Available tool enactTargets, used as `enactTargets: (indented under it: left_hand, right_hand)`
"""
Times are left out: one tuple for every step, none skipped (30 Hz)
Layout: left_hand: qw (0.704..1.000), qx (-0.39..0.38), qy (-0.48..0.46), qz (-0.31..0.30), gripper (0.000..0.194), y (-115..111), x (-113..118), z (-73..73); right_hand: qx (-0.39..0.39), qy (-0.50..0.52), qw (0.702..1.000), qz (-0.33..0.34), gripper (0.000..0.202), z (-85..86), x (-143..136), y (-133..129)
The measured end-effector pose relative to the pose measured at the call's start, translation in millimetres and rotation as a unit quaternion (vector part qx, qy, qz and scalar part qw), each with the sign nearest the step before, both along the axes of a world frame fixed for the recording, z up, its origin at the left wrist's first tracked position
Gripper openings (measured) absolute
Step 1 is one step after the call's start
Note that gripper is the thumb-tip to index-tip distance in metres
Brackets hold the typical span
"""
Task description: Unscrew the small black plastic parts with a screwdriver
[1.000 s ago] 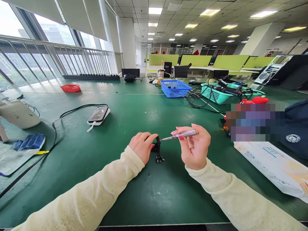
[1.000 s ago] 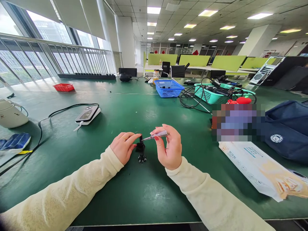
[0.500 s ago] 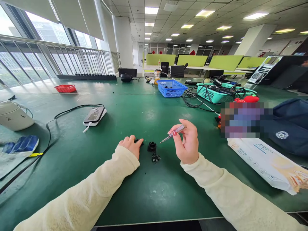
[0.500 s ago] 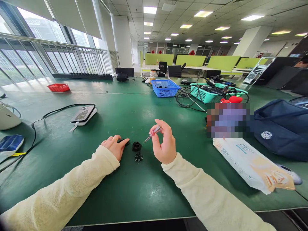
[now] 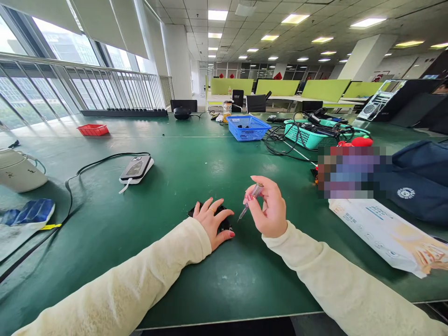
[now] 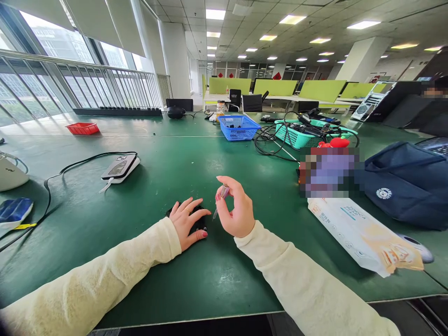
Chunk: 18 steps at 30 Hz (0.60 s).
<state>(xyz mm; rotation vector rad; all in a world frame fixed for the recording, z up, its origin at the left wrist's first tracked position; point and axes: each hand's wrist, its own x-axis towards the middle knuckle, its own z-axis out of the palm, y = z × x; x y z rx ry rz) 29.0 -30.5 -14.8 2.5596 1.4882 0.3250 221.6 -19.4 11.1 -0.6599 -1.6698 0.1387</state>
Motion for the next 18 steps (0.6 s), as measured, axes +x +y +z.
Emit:
enactTargets:
  left_hand:
    - [1.0,-0.004,0.001,0.003,0.045,1,1,0.2]
    - [1.0,-0.006,0.0,0.006,0.038,1,1,0.5]
    - [1.0,-0.005,-0.001,0.008,0.033,2,1,0.6]
    - [1.0,-0.004,-0.001,0.009,0.029,2,0,0.7]
    - [1.0,-0.002,-0.002,0.01,0.027,3,0,0.5]
    - [1.0,-0.001,-0.002,0.012,0.025,4,0,0.3]
    - [1.0,-0.001,-0.002,0.015,0.023,4,0,0.1]
    - [1.0,-0.001,-0.002,0.02,0.022,4,0,-0.3]
    - [1.0,-0.002,-0.003,0.027,0.021,4,1,-0.6]
    - [0.999,-0.003,-0.003,0.034,0.02,4,2,-1.1]
    - [0.999,-0.001,-0.002,0.041,0.02,4,3,-1.5]
    - [0.999,0.002,-0.001,0.047,0.019,4,5,-2.0]
    - [0.999,0.006,0.0,0.052,0.019,4,6,-2.6]
    - [0.998,0.011,0.001,0.056,0.019,3,6,-3.1]
    - [0.998,0.019,0.0,0.055,0.018,3,5,-3.5]
    - [0.998,0.028,-0.003,0.052,0.017,3,2,-3.9]
    - [0.998,0.037,-0.009,0.045,0.016,2,-2,-4.0]
    - [0.998,0.048,-0.017,0.036,0.015,0,-8,-3.9]
  right_hand:
    - [0.0,0.005,1.0,-0.001,0.043,-0.2,0,1]
    - [-0.001,0.008,1.0,-0.003,0.042,-0.4,0,1]
    - [-0.001,0.01,1.0,-0.003,0.042,-0.7,0,2]
    - [-0.002,0.01,1.0,-0.002,0.042,-0.8,1,3]
    - [-0.002,0.01,1.0,-0.002,0.042,-0.9,1,3]
    - [-0.001,0.011,1.0,-0.002,0.042,-1.0,1,4]
    - [-0.001,0.012,1.0,-0.004,0.042,-0.9,2,5]
    - [-0.001,0.014,1.0,-0.006,0.041,-0.7,2,6]
    - [-0.002,0.016,1.0,-0.008,0.041,-0.5,3,6]
    - [-0.004,0.018,1.0,-0.012,0.04,-0.3,3,7]
    - [-0.007,0.02,1.0,-0.015,0.04,-0.1,3,8]
    - [-0.011,0.021,1.0,-0.018,0.039,-0.1,4,9]
    - [-0.014,0.023,0.999,-0.022,0.039,-0.2,4,9]
    - [-0.015,0.024,0.999,-0.025,0.038,-0.5,4,10]
    - [-0.016,0.025,0.999,-0.027,0.038,-0.8,5,11]
    - [-0.015,0.027,0.999,-0.029,0.038,-1.3,5,12]
    - [-0.014,0.03,0.999,-0.028,0.038,-1.7,5,13]
    - [-0.014,0.033,0.999,-0.026,0.039,-2.0,5,14]
